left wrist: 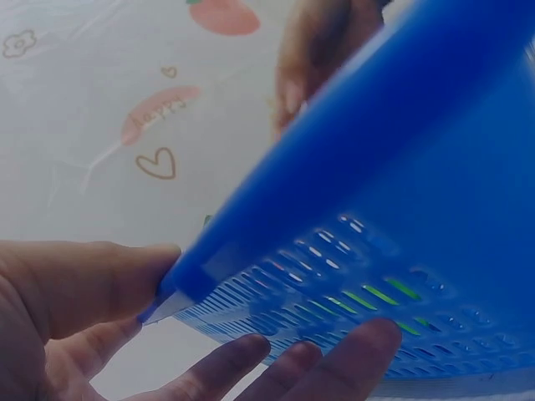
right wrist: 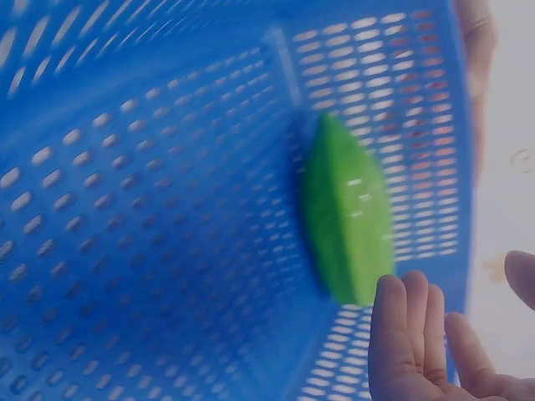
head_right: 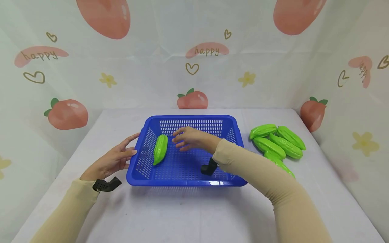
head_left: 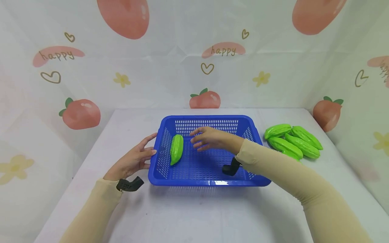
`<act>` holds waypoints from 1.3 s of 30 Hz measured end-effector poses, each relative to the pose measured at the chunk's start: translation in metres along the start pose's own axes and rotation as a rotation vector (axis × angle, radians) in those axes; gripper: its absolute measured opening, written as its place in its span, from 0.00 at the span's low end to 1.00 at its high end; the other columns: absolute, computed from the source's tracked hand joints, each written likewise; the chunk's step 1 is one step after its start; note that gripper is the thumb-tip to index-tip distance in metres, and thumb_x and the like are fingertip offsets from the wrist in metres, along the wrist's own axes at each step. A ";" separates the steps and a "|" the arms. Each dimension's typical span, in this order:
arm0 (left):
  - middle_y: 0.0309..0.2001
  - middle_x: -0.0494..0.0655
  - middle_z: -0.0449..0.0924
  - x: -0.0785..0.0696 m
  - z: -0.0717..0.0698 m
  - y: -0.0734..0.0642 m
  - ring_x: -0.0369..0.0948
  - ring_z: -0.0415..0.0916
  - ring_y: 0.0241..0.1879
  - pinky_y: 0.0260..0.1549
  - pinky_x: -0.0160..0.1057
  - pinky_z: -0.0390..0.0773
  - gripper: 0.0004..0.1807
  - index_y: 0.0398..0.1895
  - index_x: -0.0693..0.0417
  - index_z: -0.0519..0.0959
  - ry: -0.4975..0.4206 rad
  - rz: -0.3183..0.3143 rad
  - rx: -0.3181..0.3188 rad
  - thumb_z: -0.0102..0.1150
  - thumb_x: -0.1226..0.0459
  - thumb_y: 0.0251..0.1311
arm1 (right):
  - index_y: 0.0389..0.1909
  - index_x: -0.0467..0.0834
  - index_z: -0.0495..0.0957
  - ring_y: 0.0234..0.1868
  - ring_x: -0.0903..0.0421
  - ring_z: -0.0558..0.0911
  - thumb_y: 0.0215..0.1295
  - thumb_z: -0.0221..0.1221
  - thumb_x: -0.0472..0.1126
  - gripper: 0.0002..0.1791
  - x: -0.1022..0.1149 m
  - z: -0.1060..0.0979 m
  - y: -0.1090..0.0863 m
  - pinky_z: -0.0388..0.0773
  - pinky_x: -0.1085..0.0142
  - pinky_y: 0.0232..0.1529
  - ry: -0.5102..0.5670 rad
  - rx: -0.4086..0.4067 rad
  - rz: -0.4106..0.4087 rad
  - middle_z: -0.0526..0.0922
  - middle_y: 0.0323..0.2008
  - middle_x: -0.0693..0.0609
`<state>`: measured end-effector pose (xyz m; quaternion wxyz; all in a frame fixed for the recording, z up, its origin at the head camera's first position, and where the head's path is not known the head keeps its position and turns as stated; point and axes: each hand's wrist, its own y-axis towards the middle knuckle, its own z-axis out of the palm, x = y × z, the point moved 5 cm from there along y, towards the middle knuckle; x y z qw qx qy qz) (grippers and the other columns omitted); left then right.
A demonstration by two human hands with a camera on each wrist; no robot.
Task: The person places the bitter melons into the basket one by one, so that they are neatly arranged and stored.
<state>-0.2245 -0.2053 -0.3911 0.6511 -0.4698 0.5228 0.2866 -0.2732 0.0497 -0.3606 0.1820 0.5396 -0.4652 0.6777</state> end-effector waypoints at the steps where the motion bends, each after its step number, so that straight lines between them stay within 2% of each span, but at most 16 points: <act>1: 0.67 0.64 0.61 0.000 0.000 0.000 0.45 0.81 0.48 0.46 0.51 0.82 0.43 0.77 0.29 0.43 0.000 0.001 -0.001 0.56 0.59 0.67 | 0.68 0.33 0.60 0.58 0.41 0.75 0.70 0.50 0.30 0.26 0.003 0.000 -0.003 0.71 0.47 0.63 0.001 0.005 -0.014 0.70 0.59 0.34; 6: 0.68 0.64 0.61 0.000 0.001 0.001 0.45 0.80 0.49 0.46 0.51 0.82 0.43 0.77 0.29 0.43 0.002 -0.002 -0.006 0.56 0.58 0.67 | 0.66 0.35 0.63 0.55 0.43 0.78 0.71 0.50 0.32 0.24 0.018 -0.003 -0.022 0.71 0.47 0.62 -0.036 0.025 -0.090 0.77 0.53 0.39; 11: 0.68 0.64 0.60 0.000 0.001 -0.001 0.44 0.80 0.49 0.46 0.50 0.82 0.43 0.77 0.29 0.42 0.005 -0.003 -0.005 0.56 0.59 0.67 | 0.63 0.38 0.67 0.56 0.44 0.79 0.70 0.53 0.35 0.22 0.025 -0.007 -0.040 0.71 0.47 0.62 -0.073 0.020 -0.124 0.77 0.55 0.39; 19: 0.65 0.63 0.64 0.001 0.001 0.000 0.45 0.81 0.48 0.46 0.51 0.82 0.43 0.77 0.30 0.43 0.004 -0.004 0.001 0.56 0.59 0.67 | 0.65 0.35 0.63 0.54 0.47 0.79 0.72 0.50 0.36 0.23 0.030 -0.026 -0.073 0.75 0.50 0.60 -0.082 0.046 -0.222 0.76 0.52 0.42; 24: 0.66 0.63 0.63 0.001 0.000 0.001 0.44 0.81 0.48 0.45 0.50 0.82 0.42 0.77 0.30 0.42 0.008 -0.004 0.004 0.56 0.59 0.68 | 0.64 0.34 0.62 0.53 0.49 0.79 0.72 0.50 0.35 0.22 0.031 -0.048 -0.094 0.77 0.53 0.58 -0.126 -0.009 -0.294 0.77 0.49 0.45; 28: 0.66 0.64 0.63 0.002 0.000 0.001 0.45 0.81 0.48 0.46 0.50 0.82 0.43 0.77 0.29 0.43 0.001 -0.006 0.003 0.56 0.59 0.67 | 0.62 0.34 0.63 0.52 0.53 0.81 0.71 0.51 0.34 0.21 0.030 -0.065 -0.112 0.79 0.59 0.55 -0.133 -0.052 -0.331 0.79 0.47 0.50; 35: 0.67 0.65 0.61 0.002 0.000 0.001 0.46 0.81 0.49 0.46 0.51 0.82 0.42 0.76 0.28 0.43 0.001 -0.003 0.009 0.56 0.59 0.68 | 0.58 0.46 0.68 0.49 0.59 0.82 0.72 0.51 0.37 0.15 0.019 -0.101 -0.146 0.80 0.68 0.50 -0.156 -0.152 -0.373 0.81 0.46 0.54; 39: 0.67 0.65 0.61 0.002 0.000 0.001 0.46 0.81 0.49 0.46 0.52 0.82 0.42 0.76 0.28 0.43 0.000 -0.002 0.012 0.56 0.59 0.68 | 0.58 0.51 0.67 0.51 0.61 0.81 0.74 0.49 0.39 0.15 0.006 -0.127 -0.163 0.80 0.71 0.50 -0.186 -0.230 -0.362 0.79 0.49 0.55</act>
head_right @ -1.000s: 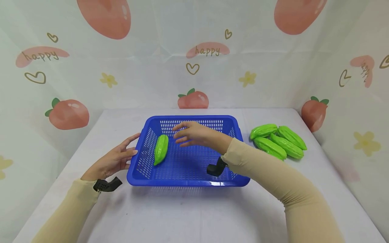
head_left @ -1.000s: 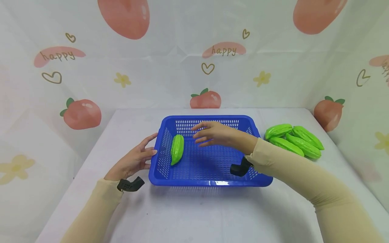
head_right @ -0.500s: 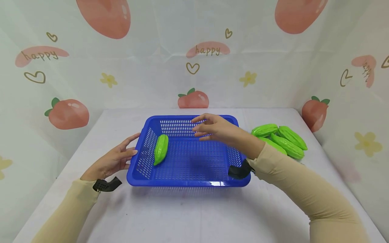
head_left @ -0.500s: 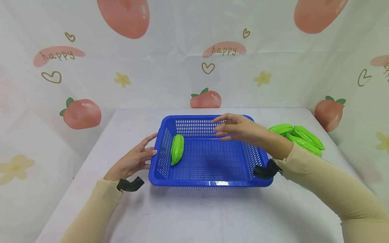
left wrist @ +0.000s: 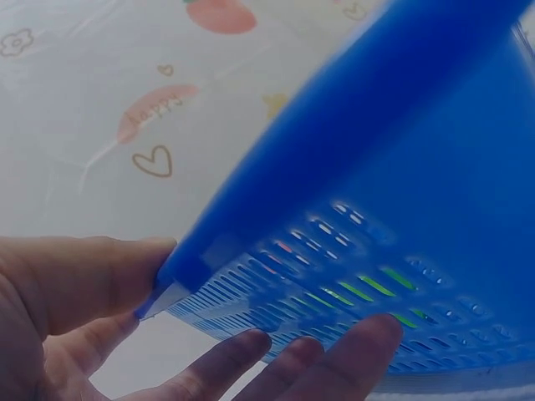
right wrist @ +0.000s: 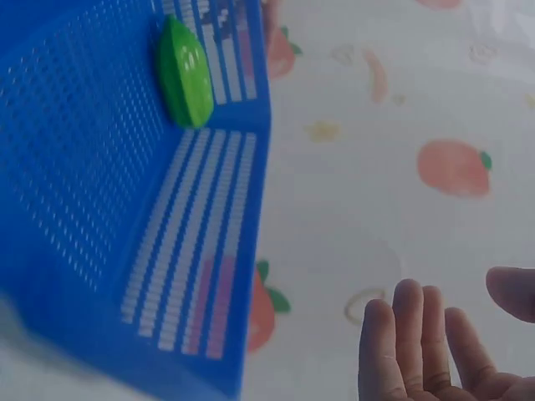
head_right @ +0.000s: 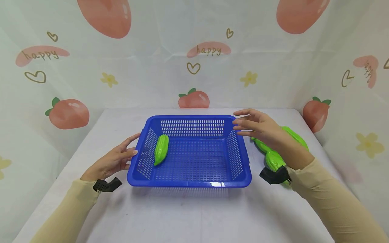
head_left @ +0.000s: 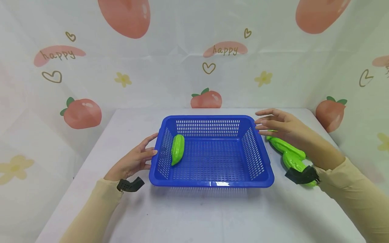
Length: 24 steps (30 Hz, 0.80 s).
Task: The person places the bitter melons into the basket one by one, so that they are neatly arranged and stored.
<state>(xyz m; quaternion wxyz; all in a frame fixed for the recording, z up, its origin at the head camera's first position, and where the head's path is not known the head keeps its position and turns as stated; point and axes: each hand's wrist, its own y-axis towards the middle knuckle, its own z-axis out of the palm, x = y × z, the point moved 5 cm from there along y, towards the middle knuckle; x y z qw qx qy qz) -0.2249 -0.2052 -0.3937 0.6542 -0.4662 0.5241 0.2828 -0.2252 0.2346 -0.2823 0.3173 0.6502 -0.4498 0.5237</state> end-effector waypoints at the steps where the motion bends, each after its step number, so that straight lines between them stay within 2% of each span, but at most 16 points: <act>1: 0.67 0.65 0.61 0.000 0.000 0.000 0.46 0.81 0.49 0.46 0.51 0.82 0.42 0.76 0.28 0.43 -0.001 0.000 0.000 0.56 0.59 0.68 | 0.58 0.51 0.67 0.51 0.61 0.81 0.74 0.48 0.39 0.15 -0.004 -0.006 -0.004 0.80 0.71 0.50 0.007 -0.008 0.004 0.79 0.49 0.55; 5: 0.67 0.64 0.62 0.001 0.000 0.000 0.45 0.81 0.49 0.47 0.51 0.82 0.42 0.76 0.28 0.43 -0.004 -0.002 -0.003 0.56 0.59 0.68 | 0.58 0.51 0.68 0.49 0.62 0.82 0.74 0.48 0.36 0.16 -0.021 -0.027 -0.020 0.80 0.72 0.48 0.029 -0.028 -0.026 0.79 0.49 0.56; 13: 0.69 0.64 0.60 0.000 0.001 0.000 0.45 0.81 0.49 0.47 0.50 0.82 0.42 0.76 0.28 0.43 -0.005 -0.004 -0.006 0.56 0.59 0.68 | 0.57 0.46 0.73 0.48 0.62 0.84 0.72 0.41 0.25 0.21 -0.058 -0.058 -0.052 0.81 0.71 0.47 0.223 -0.022 -0.203 0.82 0.49 0.56; 20: 0.68 0.65 0.59 -0.001 0.001 -0.001 0.45 0.81 0.49 0.46 0.50 0.82 0.42 0.77 0.29 0.43 -0.006 -0.002 -0.007 0.55 0.60 0.68 | 0.59 0.44 0.72 0.50 0.58 0.84 0.72 0.34 0.22 0.25 -0.092 -0.070 -0.074 0.80 0.70 0.49 0.372 0.000 -0.285 0.83 0.50 0.52; 24: 0.69 0.65 0.59 -0.001 0.001 -0.001 0.45 0.81 0.49 0.46 0.50 0.82 0.42 0.77 0.29 0.43 0.004 0.000 -0.012 0.56 0.59 0.68 | 0.59 0.42 0.72 0.50 0.58 0.83 0.72 0.34 0.21 0.26 -0.103 -0.072 -0.084 0.80 0.70 0.50 0.394 -0.050 -0.335 0.83 0.50 0.51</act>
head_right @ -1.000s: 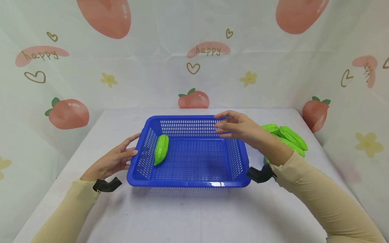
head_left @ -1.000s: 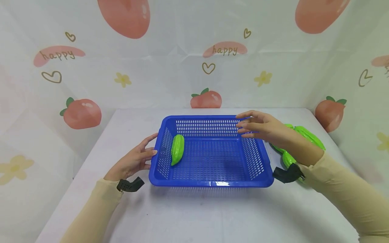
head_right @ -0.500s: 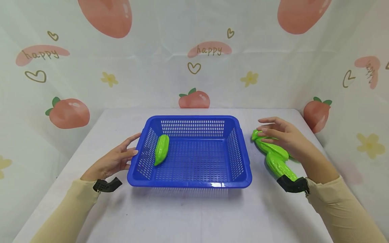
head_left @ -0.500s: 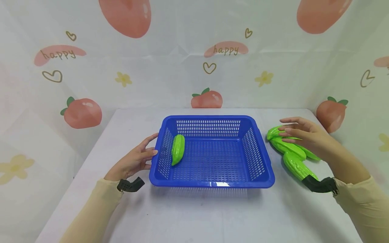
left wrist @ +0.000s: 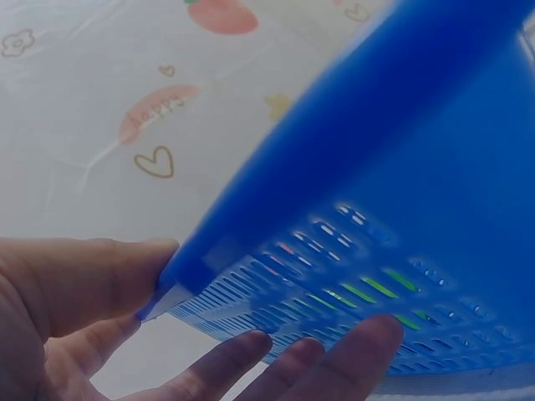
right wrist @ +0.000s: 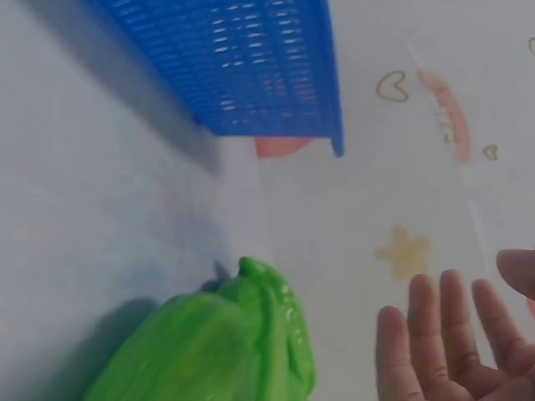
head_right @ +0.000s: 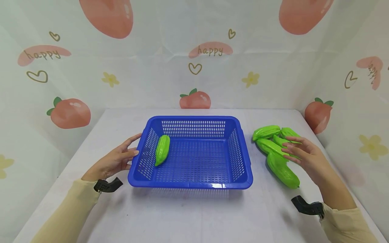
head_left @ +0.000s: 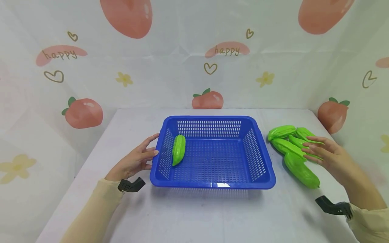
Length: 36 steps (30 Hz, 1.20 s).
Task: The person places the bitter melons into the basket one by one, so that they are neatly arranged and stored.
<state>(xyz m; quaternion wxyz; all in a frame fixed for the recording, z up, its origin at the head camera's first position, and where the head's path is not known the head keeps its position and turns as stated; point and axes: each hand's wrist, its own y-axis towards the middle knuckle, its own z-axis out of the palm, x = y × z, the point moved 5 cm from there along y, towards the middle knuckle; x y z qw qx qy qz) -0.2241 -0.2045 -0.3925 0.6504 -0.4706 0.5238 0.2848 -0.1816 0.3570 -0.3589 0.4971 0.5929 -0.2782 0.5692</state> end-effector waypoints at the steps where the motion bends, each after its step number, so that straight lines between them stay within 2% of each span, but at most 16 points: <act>1: 0.69 0.64 0.59 0.000 0.000 0.000 0.45 0.81 0.49 0.46 0.50 0.82 0.42 0.77 0.29 0.43 0.007 -0.001 -0.004 0.56 0.59 0.68 | 0.60 0.41 0.72 0.50 0.58 0.83 0.71 0.34 0.21 0.26 -0.001 -0.001 -0.003 0.80 0.70 0.50 0.001 -0.013 -0.019 0.83 0.50 0.51; 4: 0.66 0.63 0.62 0.001 0.000 -0.001 0.45 0.81 0.48 0.46 0.49 0.82 0.42 0.77 0.29 0.43 0.012 -0.001 0.002 0.56 0.59 0.68 | 0.59 0.39 0.72 0.49 0.58 0.83 0.70 0.35 0.19 0.26 -0.003 -0.003 -0.011 0.80 0.70 0.49 -0.002 -0.085 -0.077 0.83 0.49 0.50; 9: 0.59 0.58 0.68 0.001 0.001 -0.001 0.45 0.81 0.47 0.47 0.48 0.82 0.42 0.76 0.29 0.44 0.013 0.000 0.011 0.56 0.59 0.68 | 0.57 0.37 0.73 0.47 0.60 0.84 0.68 0.39 0.18 0.24 -0.007 -0.007 -0.025 0.79 0.74 0.47 -0.083 -0.235 -0.142 0.83 0.47 0.51; 11: 0.59 0.56 0.69 0.001 0.001 0.000 0.45 0.81 0.47 0.47 0.48 0.82 0.42 0.76 0.29 0.43 0.013 -0.001 0.012 0.56 0.59 0.68 | 0.56 0.38 0.73 0.47 0.62 0.84 0.67 0.40 0.17 0.24 -0.009 -0.007 -0.031 0.79 0.76 0.47 -0.122 -0.278 -0.158 0.83 0.47 0.52; 15: 0.59 0.57 0.68 0.001 0.001 -0.001 0.45 0.81 0.47 0.48 0.48 0.82 0.42 0.76 0.29 0.43 0.009 -0.005 0.014 0.56 0.59 0.68 | 0.55 0.39 0.75 0.46 0.64 0.84 0.66 0.41 0.16 0.25 -0.014 -0.008 -0.041 0.79 0.77 0.46 -0.133 -0.337 -0.161 0.84 0.46 0.53; 22: 0.56 0.56 0.71 0.000 0.001 -0.001 0.46 0.81 0.47 0.48 0.48 0.82 0.42 0.77 0.29 0.42 0.009 -0.006 0.023 0.55 0.59 0.68 | 0.55 0.47 0.77 0.46 0.72 0.80 0.65 0.48 0.19 0.25 -0.024 -0.015 -0.056 0.71 0.85 0.45 -0.292 -0.411 -0.039 0.83 0.46 0.63; 28: 0.57 0.57 0.70 -0.001 0.001 -0.001 0.47 0.81 0.47 0.48 0.49 0.82 0.43 0.77 0.29 0.42 0.015 -0.006 0.022 0.56 0.59 0.68 | 0.55 0.53 0.75 0.47 0.78 0.77 0.67 0.50 0.24 0.24 -0.033 -0.019 -0.065 0.66 0.87 0.42 -0.398 -0.413 0.081 0.81 0.46 0.71; 33: 0.56 0.57 0.70 -0.002 0.002 -0.002 0.48 0.81 0.48 0.49 0.49 0.81 0.42 0.77 0.29 0.42 0.008 -0.005 0.029 0.55 0.60 0.68 | 0.57 0.61 0.72 0.46 0.85 0.71 0.70 0.51 0.31 0.24 -0.041 -0.022 -0.071 0.61 0.85 0.38 -0.593 -0.429 0.224 0.75 0.46 0.80; 36: 0.56 0.57 0.70 -0.002 0.002 -0.002 0.48 0.81 0.48 0.49 0.49 0.81 0.43 0.77 0.29 0.42 0.005 -0.007 0.025 0.56 0.60 0.68 | 0.57 0.64 0.70 0.46 0.86 0.70 0.71 0.52 0.33 0.23 -0.044 -0.023 -0.074 0.61 0.85 0.38 -0.671 -0.427 0.265 0.73 0.45 0.83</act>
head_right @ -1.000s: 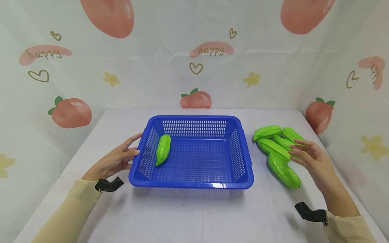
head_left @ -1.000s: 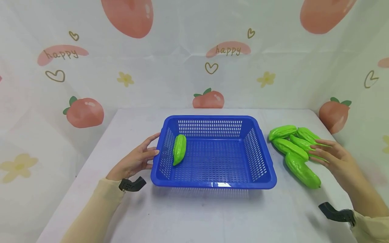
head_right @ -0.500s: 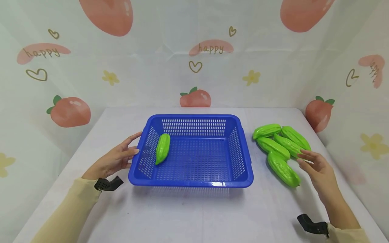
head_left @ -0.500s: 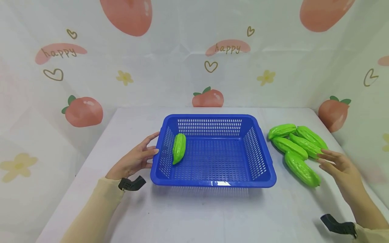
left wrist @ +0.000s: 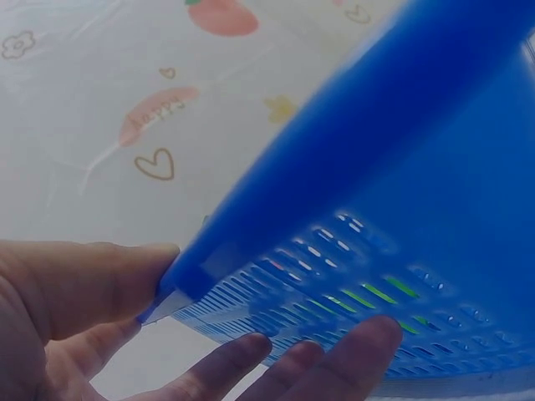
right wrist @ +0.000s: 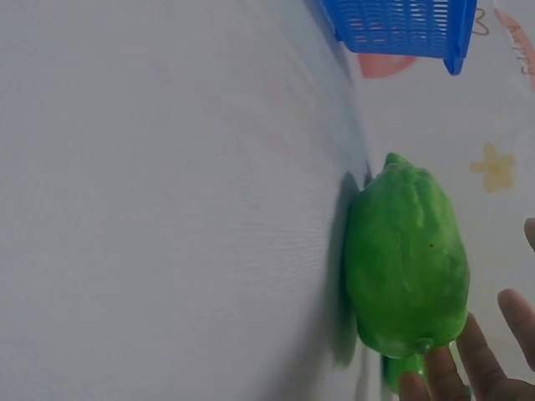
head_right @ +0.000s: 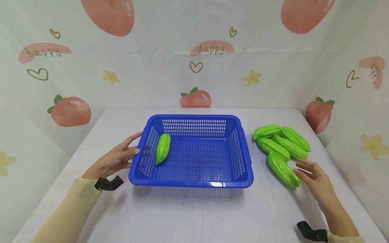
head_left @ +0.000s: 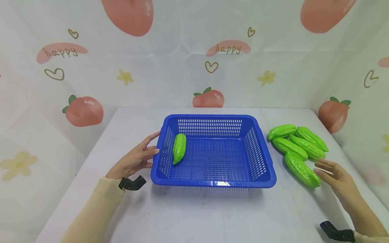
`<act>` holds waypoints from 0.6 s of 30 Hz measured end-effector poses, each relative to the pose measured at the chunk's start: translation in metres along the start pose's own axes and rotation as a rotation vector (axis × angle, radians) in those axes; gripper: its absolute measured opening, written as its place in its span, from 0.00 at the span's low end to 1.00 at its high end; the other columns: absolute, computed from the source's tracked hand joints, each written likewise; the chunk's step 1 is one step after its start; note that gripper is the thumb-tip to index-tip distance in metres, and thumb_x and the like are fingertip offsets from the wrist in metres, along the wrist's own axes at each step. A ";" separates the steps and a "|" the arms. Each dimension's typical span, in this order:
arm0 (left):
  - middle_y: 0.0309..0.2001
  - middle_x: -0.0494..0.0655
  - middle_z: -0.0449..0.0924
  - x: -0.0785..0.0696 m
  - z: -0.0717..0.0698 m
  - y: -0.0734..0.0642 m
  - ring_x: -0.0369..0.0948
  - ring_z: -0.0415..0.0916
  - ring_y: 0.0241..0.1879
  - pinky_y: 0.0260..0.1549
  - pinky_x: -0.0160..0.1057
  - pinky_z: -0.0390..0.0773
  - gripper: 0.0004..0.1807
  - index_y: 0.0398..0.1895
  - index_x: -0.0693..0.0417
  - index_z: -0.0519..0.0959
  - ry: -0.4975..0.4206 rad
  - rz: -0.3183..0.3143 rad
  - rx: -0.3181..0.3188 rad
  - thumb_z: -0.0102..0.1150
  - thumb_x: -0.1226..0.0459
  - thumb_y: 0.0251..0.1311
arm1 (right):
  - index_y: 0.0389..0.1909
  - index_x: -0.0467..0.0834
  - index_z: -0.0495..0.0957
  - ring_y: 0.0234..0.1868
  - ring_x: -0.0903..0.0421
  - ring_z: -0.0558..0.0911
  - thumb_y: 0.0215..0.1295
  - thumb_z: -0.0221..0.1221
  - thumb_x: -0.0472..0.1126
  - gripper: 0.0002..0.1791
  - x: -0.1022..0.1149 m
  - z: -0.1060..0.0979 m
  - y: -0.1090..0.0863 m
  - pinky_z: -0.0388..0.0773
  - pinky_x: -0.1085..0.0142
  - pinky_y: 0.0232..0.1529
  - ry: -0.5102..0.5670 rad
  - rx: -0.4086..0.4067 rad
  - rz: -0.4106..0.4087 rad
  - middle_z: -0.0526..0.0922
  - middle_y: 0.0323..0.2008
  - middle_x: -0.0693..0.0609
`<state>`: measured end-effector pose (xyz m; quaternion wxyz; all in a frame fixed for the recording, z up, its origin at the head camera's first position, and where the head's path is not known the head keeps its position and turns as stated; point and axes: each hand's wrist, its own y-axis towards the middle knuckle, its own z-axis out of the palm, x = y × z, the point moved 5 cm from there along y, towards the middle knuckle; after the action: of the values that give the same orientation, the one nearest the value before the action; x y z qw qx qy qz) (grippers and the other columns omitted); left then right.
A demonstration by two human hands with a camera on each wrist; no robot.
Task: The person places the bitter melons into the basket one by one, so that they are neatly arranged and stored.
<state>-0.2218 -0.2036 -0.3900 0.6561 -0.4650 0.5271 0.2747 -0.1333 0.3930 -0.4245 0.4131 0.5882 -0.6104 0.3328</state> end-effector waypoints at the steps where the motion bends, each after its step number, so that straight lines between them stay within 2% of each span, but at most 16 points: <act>1: 0.57 0.57 0.70 0.000 0.000 0.000 0.47 0.81 0.48 0.49 0.49 0.81 0.43 0.77 0.29 0.42 0.001 -0.001 -0.003 0.56 0.60 0.68 | 0.56 0.64 0.70 0.46 0.86 0.70 0.71 0.52 0.33 0.23 -0.001 0.000 0.000 0.61 0.85 0.38 -0.001 0.004 -0.001 0.73 0.45 0.83; 13: 0.63 0.61 0.65 0.001 -0.001 0.002 0.44 0.81 0.48 0.47 0.49 0.82 0.42 0.76 0.29 0.43 0.022 0.008 -0.021 0.55 0.59 0.68 | 0.61 0.62 0.67 0.43 0.87 0.68 0.71 0.53 0.35 0.24 -0.016 0.004 0.000 0.64 0.86 0.36 -0.067 0.067 0.019 0.70 0.44 0.85; 18: 0.62 0.60 0.66 0.002 -0.002 0.002 0.45 0.81 0.48 0.47 0.49 0.82 0.42 0.76 0.29 0.43 0.019 0.006 -0.019 0.56 0.59 0.68 | 0.63 0.62 0.65 0.43 0.87 0.67 0.70 0.54 0.37 0.25 -0.019 0.006 0.000 0.63 0.85 0.35 -0.094 0.087 0.040 0.68 0.44 0.85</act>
<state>-0.2239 -0.2047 -0.3925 0.6458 -0.4723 0.5321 0.2769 -0.1342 0.3964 -0.4444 0.3514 0.6083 -0.6255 0.3394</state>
